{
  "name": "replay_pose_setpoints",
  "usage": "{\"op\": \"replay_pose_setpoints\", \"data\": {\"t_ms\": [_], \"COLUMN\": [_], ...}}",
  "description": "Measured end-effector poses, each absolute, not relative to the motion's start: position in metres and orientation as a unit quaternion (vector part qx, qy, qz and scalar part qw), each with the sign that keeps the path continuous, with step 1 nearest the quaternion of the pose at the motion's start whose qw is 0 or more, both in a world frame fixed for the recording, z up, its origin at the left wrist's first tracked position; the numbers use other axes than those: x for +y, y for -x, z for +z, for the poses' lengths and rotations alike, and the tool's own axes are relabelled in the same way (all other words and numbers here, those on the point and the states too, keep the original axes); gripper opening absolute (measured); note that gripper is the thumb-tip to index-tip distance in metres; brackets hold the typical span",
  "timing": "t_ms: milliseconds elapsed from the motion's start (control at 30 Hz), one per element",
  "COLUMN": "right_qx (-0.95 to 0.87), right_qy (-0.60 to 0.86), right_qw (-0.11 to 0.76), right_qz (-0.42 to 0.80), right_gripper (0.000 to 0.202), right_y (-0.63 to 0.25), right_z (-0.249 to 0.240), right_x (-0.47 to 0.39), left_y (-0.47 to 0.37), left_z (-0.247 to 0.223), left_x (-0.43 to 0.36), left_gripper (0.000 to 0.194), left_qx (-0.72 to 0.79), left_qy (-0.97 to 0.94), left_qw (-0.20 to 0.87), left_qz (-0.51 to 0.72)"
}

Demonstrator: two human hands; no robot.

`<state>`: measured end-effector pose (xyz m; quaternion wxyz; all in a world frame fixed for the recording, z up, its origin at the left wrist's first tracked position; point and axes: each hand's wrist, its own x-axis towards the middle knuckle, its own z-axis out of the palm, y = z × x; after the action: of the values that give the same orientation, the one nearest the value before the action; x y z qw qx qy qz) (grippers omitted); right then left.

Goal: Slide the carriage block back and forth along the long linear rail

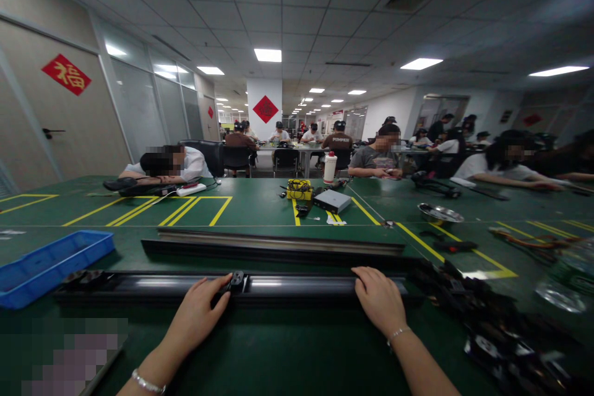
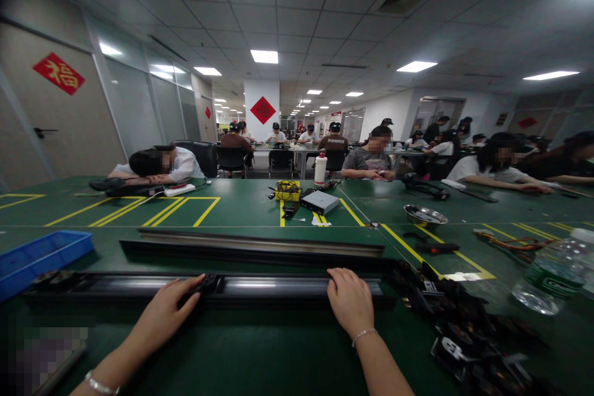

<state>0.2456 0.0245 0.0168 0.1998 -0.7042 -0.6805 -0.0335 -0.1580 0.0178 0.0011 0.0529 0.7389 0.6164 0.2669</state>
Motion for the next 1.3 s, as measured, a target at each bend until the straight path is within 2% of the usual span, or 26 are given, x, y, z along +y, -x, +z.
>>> {"op": "replay_pose_setpoints", "data": {"t_ms": [367, 700, 1300], "right_qx": [-0.681, -0.682, -0.684], "right_qy": [0.704, 0.701, 0.703], "right_qw": [0.198, 0.204, 0.196], "right_qz": [-0.036, -0.049, -0.028], "right_gripper": [0.043, 0.041, 0.044], "right_y": [-0.246, -0.247, -0.246], "right_z": [0.016, 0.013, 0.017], "right_x": [0.026, 0.026, 0.025], "left_y": [0.152, 0.153, 0.147], "left_z": [0.005, 0.007, 0.009], "left_x": [0.013, 0.013, 0.01], "left_gripper": [0.045, 0.028, 0.031], "left_qx": [0.603, 0.577, 0.558], "left_qy": [-0.748, -0.773, -0.797], "left_qw": [0.063, 0.048, 0.023], "left_qz": [0.27, 0.26, 0.232]}}
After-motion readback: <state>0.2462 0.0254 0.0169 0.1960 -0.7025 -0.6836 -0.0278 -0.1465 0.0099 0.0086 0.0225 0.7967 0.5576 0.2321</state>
